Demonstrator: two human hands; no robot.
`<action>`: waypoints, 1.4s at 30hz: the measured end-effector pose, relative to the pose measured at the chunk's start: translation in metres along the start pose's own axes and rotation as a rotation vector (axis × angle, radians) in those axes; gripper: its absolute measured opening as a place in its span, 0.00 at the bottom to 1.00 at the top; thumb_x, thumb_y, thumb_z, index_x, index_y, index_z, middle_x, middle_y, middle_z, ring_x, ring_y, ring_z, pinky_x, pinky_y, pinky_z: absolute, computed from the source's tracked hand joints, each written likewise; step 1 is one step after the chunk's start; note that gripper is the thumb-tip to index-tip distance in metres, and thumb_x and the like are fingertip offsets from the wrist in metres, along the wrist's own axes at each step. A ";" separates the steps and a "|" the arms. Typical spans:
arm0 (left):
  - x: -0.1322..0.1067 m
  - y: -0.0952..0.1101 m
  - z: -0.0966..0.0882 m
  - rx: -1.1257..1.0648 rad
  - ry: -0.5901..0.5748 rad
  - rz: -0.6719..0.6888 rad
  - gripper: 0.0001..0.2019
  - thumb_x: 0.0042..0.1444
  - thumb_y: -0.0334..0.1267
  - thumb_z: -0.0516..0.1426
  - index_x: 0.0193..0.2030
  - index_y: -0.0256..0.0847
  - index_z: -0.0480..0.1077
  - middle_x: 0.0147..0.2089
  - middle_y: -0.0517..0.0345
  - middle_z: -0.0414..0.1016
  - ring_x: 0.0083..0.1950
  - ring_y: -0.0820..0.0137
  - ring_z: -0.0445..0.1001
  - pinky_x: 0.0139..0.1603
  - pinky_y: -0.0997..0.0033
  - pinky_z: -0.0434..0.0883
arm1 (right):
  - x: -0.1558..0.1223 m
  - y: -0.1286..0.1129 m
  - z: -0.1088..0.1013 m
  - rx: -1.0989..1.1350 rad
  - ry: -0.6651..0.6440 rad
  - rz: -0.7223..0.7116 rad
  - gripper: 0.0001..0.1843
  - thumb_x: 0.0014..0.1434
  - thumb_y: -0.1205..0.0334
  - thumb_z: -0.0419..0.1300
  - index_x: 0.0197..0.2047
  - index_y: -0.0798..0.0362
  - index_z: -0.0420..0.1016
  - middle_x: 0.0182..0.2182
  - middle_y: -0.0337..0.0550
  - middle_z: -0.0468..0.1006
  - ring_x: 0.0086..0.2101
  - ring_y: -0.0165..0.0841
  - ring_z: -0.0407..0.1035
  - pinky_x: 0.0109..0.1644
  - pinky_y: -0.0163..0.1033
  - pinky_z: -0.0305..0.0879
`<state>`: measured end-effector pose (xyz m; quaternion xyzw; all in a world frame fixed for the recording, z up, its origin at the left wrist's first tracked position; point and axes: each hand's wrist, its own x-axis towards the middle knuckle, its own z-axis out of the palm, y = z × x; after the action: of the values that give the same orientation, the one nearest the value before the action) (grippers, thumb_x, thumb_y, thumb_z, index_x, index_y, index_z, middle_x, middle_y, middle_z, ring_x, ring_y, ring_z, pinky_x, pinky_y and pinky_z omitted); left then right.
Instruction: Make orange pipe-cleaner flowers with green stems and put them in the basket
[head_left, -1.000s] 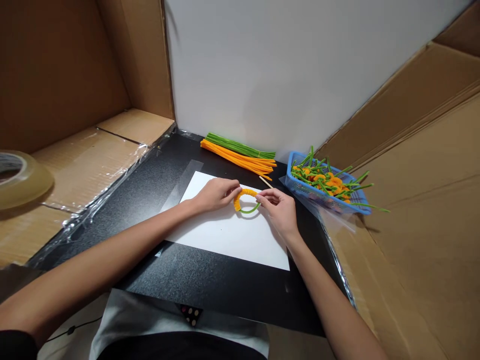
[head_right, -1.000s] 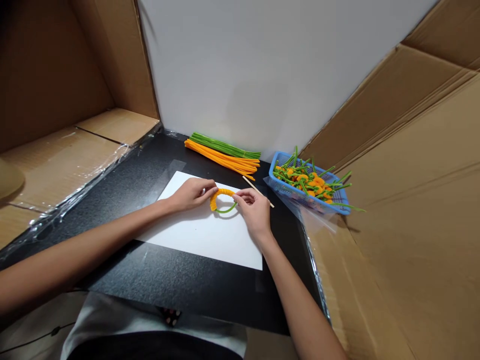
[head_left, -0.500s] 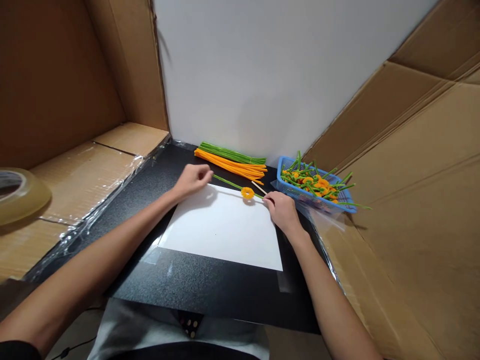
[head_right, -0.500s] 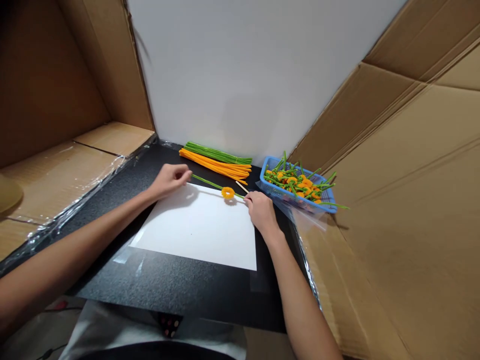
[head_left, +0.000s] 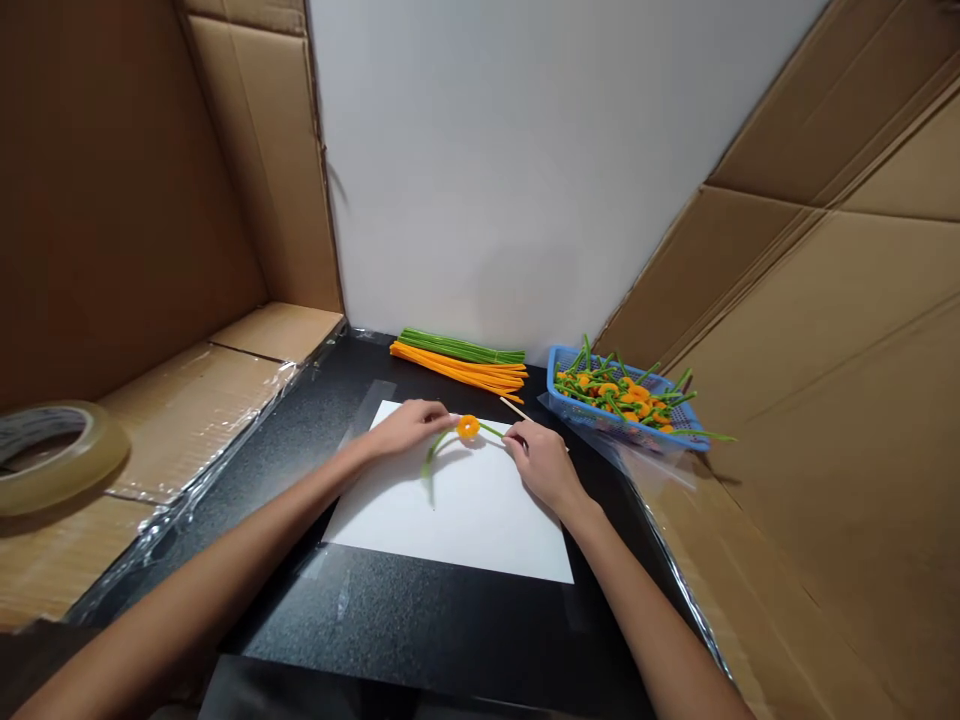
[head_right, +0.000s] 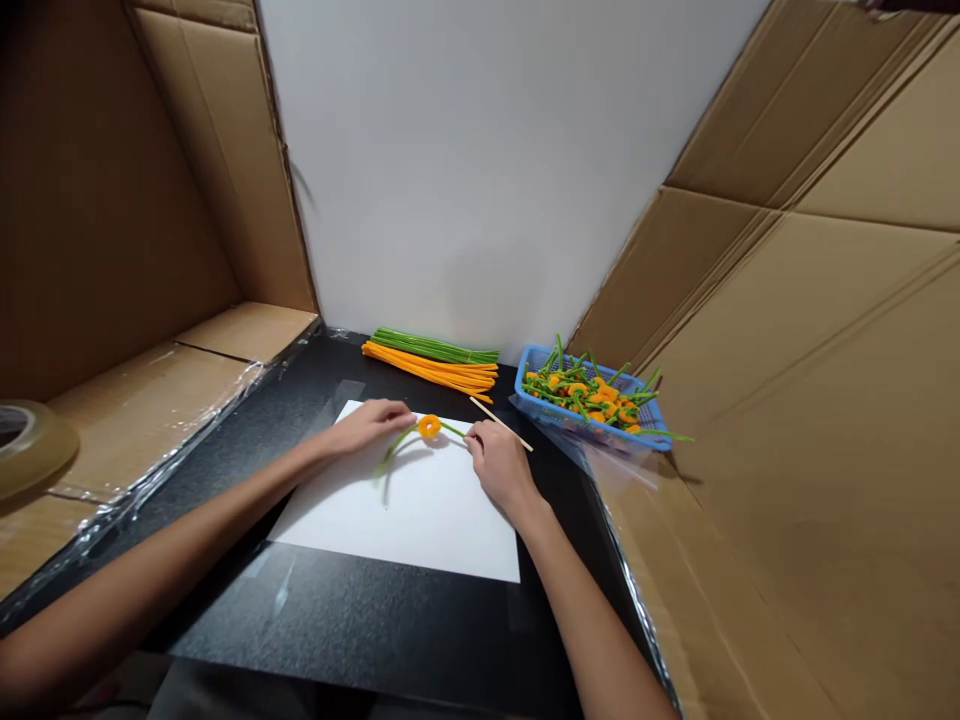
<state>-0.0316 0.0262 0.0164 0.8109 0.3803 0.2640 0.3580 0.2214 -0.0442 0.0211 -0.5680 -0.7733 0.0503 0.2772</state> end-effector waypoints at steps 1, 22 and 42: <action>-0.002 0.006 0.006 0.045 -0.025 0.006 0.25 0.59 0.61 0.54 0.32 0.38 0.73 0.30 0.57 0.75 0.31 0.68 0.69 0.30 0.72 0.59 | 0.000 -0.001 0.001 0.023 0.009 0.010 0.10 0.63 0.68 0.55 0.31 0.52 0.74 0.31 0.43 0.78 0.33 0.37 0.71 0.39 0.40 0.62; -0.007 0.019 0.020 0.252 -0.008 0.026 0.21 0.69 0.48 0.41 0.29 0.40 0.63 0.26 0.59 0.66 0.27 0.70 0.63 0.31 0.72 0.55 | -0.003 -0.017 0.019 0.331 0.024 0.051 0.11 0.64 0.65 0.55 0.33 0.53 0.78 0.32 0.45 0.80 0.33 0.37 0.73 0.39 0.38 0.65; -0.007 0.005 0.014 0.324 -0.007 0.135 0.13 0.68 0.38 0.45 0.45 0.41 0.69 0.39 0.54 0.77 0.36 0.67 0.73 0.35 0.73 0.62 | -0.004 -0.020 0.008 0.306 -0.093 0.035 0.15 0.64 0.65 0.54 0.52 0.49 0.74 0.42 0.47 0.81 0.41 0.39 0.75 0.46 0.42 0.65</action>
<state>-0.0234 0.0133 0.0102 0.8825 0.3615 0.2200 0.2053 0.2015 -0.0530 0.0206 -0.5296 -0.7585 0.1988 0.3235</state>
